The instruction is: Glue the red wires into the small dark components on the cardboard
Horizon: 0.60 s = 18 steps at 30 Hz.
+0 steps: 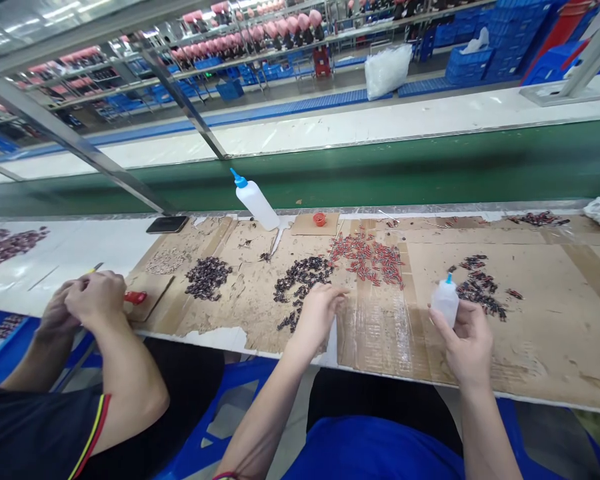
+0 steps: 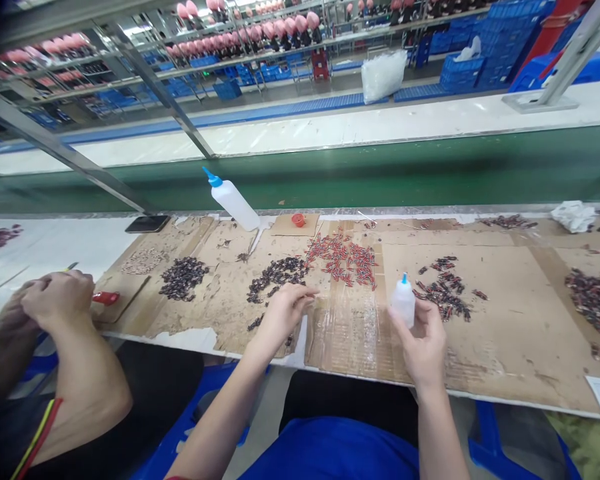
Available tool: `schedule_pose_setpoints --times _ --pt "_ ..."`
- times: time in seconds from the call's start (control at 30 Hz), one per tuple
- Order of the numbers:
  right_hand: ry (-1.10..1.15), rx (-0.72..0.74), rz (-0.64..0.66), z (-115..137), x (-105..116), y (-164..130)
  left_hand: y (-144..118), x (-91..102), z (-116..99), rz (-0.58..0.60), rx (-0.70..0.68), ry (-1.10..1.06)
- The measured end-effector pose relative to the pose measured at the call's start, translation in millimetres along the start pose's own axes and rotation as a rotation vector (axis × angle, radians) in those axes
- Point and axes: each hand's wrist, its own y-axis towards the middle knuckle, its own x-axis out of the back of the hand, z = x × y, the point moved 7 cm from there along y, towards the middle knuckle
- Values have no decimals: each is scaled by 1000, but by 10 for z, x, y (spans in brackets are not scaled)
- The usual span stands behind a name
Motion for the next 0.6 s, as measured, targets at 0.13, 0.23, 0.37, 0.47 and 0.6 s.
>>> schedule_pose_setpoints --times 0.13,0.23,0.37,0.47,0.6 --pt "117 -10 -28 27 57 -57 -82 -366 -264 36 -4 -368" --pt "245 -61 -96 1 108 -91 -153 -617 -322 -18 37 -432" --pt "342 -115 -163 -34 147 -89 -234 -645 -289 -66 44 -336" --pt "354 -128 -182 -65 147 -76 -242 -529 -238 7 42 -310" --pt "288 -119 -164 -94 110 -86 -167 -344 -300 71 -153 -192"
